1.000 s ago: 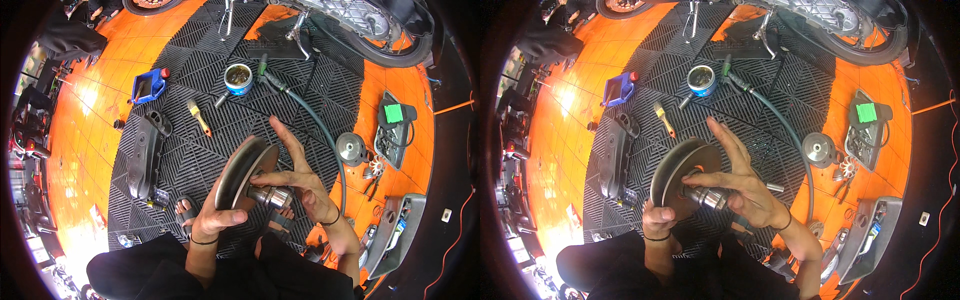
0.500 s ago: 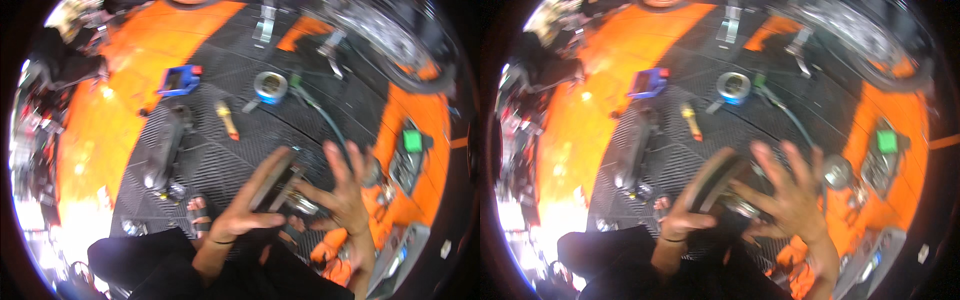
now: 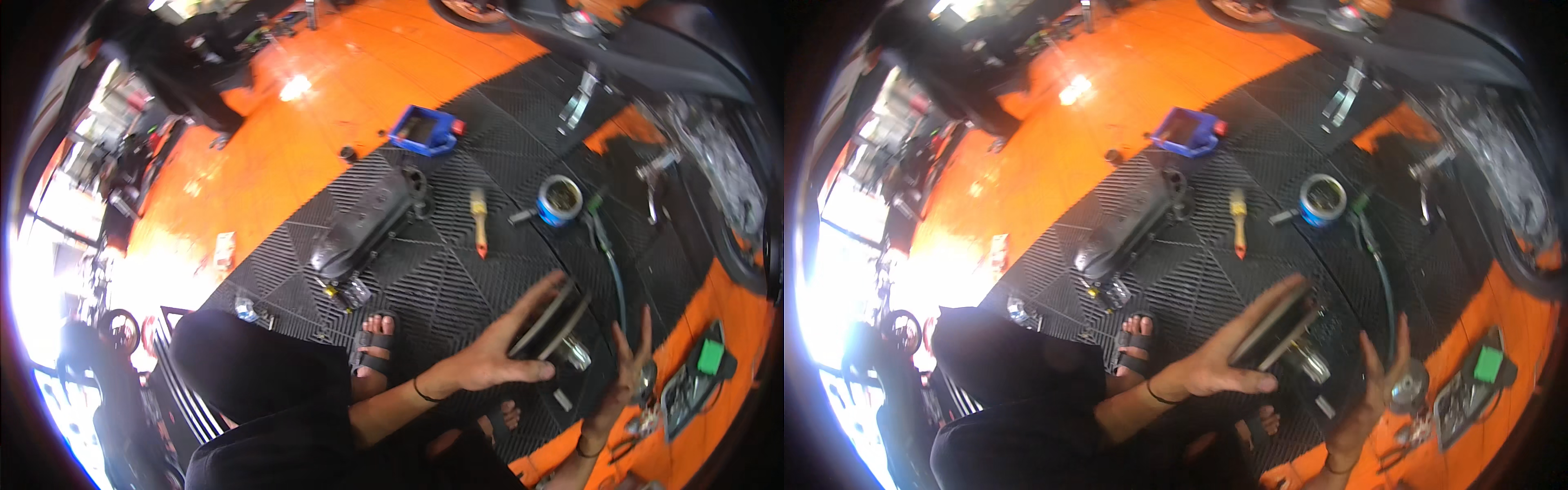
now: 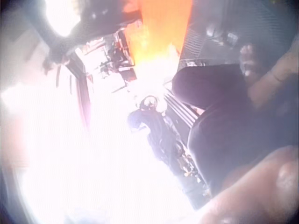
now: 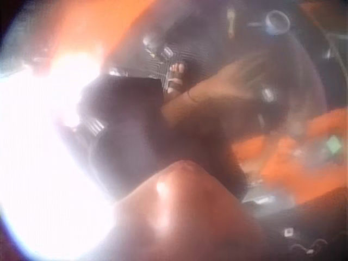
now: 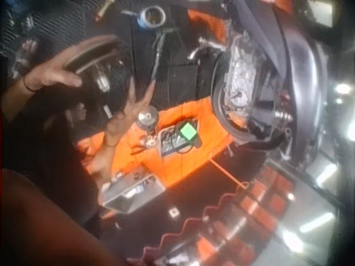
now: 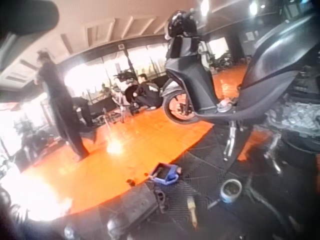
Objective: The person applies grease to a motorcycle clutch pulley assembly by hand and wipes the components with a cloth.
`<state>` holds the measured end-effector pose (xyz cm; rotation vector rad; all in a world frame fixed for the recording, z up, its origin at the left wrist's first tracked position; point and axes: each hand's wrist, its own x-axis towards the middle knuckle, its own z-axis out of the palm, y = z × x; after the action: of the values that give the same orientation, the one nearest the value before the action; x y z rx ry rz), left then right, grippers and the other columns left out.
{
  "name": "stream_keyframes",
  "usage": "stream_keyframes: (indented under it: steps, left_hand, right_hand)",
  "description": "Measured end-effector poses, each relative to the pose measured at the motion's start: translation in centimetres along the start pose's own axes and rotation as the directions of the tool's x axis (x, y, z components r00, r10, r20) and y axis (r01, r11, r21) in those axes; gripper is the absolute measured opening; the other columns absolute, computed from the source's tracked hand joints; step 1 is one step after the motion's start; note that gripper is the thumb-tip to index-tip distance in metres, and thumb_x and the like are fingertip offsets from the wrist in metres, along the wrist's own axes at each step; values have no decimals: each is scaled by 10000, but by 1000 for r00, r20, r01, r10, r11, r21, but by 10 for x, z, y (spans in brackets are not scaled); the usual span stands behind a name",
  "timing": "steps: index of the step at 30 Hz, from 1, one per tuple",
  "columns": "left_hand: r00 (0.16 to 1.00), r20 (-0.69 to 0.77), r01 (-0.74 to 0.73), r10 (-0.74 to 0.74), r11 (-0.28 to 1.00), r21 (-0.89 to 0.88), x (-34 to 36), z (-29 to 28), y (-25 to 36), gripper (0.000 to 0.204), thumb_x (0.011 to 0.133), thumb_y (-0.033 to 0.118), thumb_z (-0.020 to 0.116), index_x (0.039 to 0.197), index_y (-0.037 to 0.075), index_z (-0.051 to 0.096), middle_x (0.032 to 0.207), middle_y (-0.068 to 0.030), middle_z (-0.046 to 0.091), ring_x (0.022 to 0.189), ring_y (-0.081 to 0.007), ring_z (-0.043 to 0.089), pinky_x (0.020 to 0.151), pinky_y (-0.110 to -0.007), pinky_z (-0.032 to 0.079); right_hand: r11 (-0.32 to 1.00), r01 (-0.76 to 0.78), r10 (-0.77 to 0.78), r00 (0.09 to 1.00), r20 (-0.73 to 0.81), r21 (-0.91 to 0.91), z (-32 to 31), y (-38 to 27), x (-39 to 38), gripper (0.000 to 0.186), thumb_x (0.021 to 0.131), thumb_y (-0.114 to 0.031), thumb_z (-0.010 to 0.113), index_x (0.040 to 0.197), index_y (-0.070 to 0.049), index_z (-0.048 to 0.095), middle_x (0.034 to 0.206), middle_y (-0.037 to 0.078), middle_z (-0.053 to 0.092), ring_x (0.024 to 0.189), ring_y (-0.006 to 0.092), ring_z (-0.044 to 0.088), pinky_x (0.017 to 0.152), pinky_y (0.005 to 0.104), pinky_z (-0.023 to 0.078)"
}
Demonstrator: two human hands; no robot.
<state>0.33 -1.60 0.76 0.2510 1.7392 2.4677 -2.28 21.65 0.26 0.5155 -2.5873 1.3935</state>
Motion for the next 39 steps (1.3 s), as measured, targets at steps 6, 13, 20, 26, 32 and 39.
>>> stream_keyframes:
  steps: [6,13,20,26,32,39]
  left_hand:
    - [984,-85,-154,158,987,49,2,-2,-8,1231,735,247,857,1615,-43,46,1676,-232,138,1551,-357,205,1245,-465,210]
    - [980,-134,-128,147,982,138,5,15,-2,1336,670,304,880,1615,-33,-2,1587,-269,289,1485,-375,337,1200,-481,316]
    - [979,-169,-102,117,990,95,-1,12,3,1343,673,320,890,1616,-31,0,1581,-253,311,1468,-351,363,1196,-462,324]
    - [982,-186,-35,30,999,-21,-1,11,4,1313,686,328,884,1615,-40,32,1602,-264,294,1492,-352,341,1215,-447,293]
    - [970,-177,126,-166,968,-218,-16,1,2,1296,672,337,882,1615,-43,79,1656,-210,206,1536,-341,246,1256,-455,190]
    - [981,-125,123,-149,974,-191,-9,11,12,1289,669,327,876,1616,-39,82,1605,-256,298,1516,-357,294,1251,-457,197]
  right_hand:
    - [998,54,-49,989,138,-34,4,-39,-2,934,962,-774,279,1531,-56,461,1627,306,244,1492,469,249,1210,579,147]
    - [956,163,-138,983,117,-244,16,-57,-5,966,926,-792,362,1574,-75,381,1624,333,209,1472,504,219,1155,679,105]
    - [963,209,-188,973,134,-168,33,-51,-4,881,914,-778,423,1535,-155,475,1631,319,209,1477,502,211,1151,702,82]
    - [956,282,-268,951,156,-78,27,-41,-4,778,925,-778,395,1382,-206,661,1645,295,214,1494,501,196,1159,695,54]
    - [888,154,-185,982,29,434,20,-26,-3,797,976,-753,293,1295,-166,727,1632,326,225,1516,495,185,1210,610,62]
    - [950,225,-251,963,98,215,14,-23,22,751,985,-734,316,1268,-188,747,1637,312,230,1504,477,220,1212,585,92]
